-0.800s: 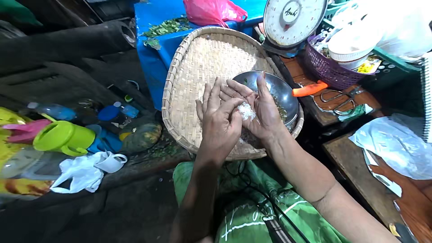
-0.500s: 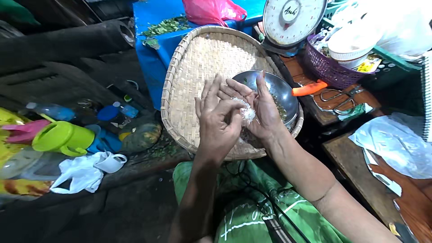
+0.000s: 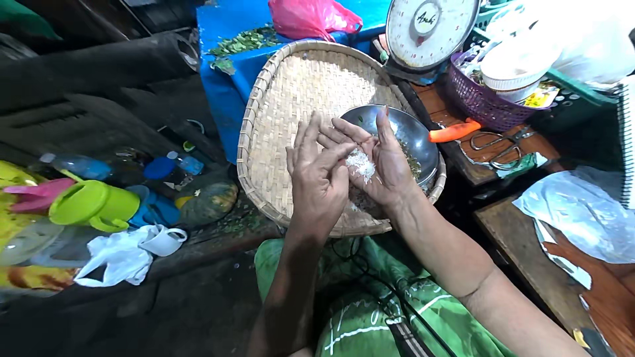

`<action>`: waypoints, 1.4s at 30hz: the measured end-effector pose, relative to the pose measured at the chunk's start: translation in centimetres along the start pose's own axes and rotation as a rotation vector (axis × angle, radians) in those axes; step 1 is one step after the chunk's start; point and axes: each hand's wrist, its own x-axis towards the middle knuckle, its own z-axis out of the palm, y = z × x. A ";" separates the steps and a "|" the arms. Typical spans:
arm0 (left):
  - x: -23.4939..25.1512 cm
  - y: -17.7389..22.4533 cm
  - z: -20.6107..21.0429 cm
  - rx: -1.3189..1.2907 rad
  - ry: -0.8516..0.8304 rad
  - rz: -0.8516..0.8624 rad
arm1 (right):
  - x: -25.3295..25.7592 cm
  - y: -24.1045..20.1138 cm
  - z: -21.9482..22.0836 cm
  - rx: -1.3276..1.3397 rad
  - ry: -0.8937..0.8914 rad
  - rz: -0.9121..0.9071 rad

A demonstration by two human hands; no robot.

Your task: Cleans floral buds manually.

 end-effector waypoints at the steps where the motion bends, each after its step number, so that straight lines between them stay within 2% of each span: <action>1: 0.0 0.0 -0.1 -0.051 0.056 0.001 | 0.1 0.0 -0.1 -0.003 0.000 -0.006; 5: 0.1 0.0 -0.2 -0.447 0.285 -0.043 | 0.1 -0.2 -0.2 -0.001 -0.017 0.015; 9: -0.1 0.8 -0.5 -1.117 0.393 -0.305 | 0.0 -1.1 -0.1 -0.041 -0.024 0.017; 11: -0.4 1.3 0.1 -1.414 0.421 -0.497 | 0.1 -1.5 -0.2 -0.035 -0.018 -0.002; 14: -0.3 2.1 0.7 -1.593 0.401 -0.771 | 0.4 -2.1 0.2 0.007 0.036 -0.046; 17: -0.2 2.8 1.2 -1.714 0.377 -0.854 | 0.2 -2.9 2.1 0.006 0.049 -0.179; 19: -0.3 3.3 1.6 -1.799 0.369 -0.888 | -0.3 -2.9 3.7 -0.148 0.033 -0.251; 21: -0.3 4.3 2.0 -1.825 0.377 -0.959 | -0.5 -1.9 4.3 -0.428 0.000 -0.289; 23: -0.8 4.7 2.4 -1.841 0.324 -0.972 | -0.6 -0.4 3.6 -0.685 -0.098 -0.302; 26: -1.2 4.7 2.6 -1.921 0.356 -0.963 | -1.1 0.6 2.6 -0.956 -0.254 -0.422; 30: -1.1 4.5 2.4 -1.940 0.394 -0.891 | -1.7 -0.5 2.5 -1.044 -0.348 -0.573; 34: -1.1 3.3 2.1 -2.020 0.390 -0.734 | -2.0 -2.0 1.1 -1.015 -0.250 -0.669; 38: -1.2 2.5 1.6 -2.051 0.357 -0.669 | -1.8 -1.4 -1.3 -0.992 -0.111 -0.639; 42: -1.4 2.3 1.5 -2.090 0.299 -0.629 | -2.2 -0.9 -1.6 -1.129 -0.174 -0.674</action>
